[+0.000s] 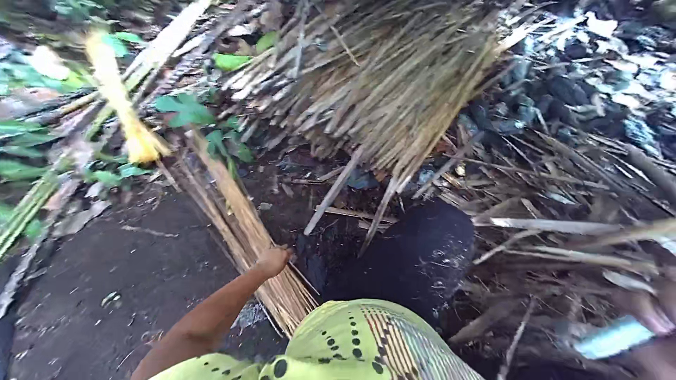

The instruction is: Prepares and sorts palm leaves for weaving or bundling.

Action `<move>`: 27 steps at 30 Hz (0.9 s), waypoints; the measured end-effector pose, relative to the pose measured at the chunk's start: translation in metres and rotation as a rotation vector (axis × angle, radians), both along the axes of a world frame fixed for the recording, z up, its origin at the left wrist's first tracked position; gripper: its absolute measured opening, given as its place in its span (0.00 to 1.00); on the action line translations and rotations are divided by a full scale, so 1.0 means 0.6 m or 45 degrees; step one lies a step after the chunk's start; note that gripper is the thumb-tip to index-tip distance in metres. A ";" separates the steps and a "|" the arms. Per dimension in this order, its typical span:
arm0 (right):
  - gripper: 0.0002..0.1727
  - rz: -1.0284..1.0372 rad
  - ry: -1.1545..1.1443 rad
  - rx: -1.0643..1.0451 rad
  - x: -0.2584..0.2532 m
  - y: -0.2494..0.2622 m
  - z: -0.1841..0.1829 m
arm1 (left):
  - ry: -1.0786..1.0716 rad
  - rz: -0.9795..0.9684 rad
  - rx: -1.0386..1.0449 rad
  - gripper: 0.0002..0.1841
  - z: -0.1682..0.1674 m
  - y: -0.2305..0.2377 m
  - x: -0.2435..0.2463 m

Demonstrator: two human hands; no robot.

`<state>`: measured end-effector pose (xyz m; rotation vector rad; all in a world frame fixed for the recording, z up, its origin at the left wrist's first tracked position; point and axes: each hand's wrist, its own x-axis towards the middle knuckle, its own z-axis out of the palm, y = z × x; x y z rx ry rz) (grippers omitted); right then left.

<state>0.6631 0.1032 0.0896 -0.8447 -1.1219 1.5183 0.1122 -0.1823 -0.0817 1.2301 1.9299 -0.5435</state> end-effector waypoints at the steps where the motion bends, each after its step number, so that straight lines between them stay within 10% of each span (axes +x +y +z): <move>1: 0.19 -0.015 0.019 0.001 -0.006 -0.002 -0.001 | -0.037 0.037 0.090 0.20 -0.005 0.040 0.010; 11: 0.18 -0.185 -0.062 0.065 -0.029 -0.020 0.005 | 0.106 0.639 0.785 0.33 -0.109 0.419 0.022; 14: 0.17 -0.213 -0.086 0.018 -0.035 -0.020 0.003 | 0.149 0.932 0.547 0.47 -0.138 0.439 0.006; 19: 0.19 -0.273 -0.125 -0.007 -0.039 -0.017 0.000 | 0.061 0.855 0.619 0.22 -0.105 0.430 0.012; 27: 0.19 -0.139 -0.396 -0.004 -0.068 -0.029 -0.004 | -0.154 0.876 1.020 0.24 0.031 0.383 0.062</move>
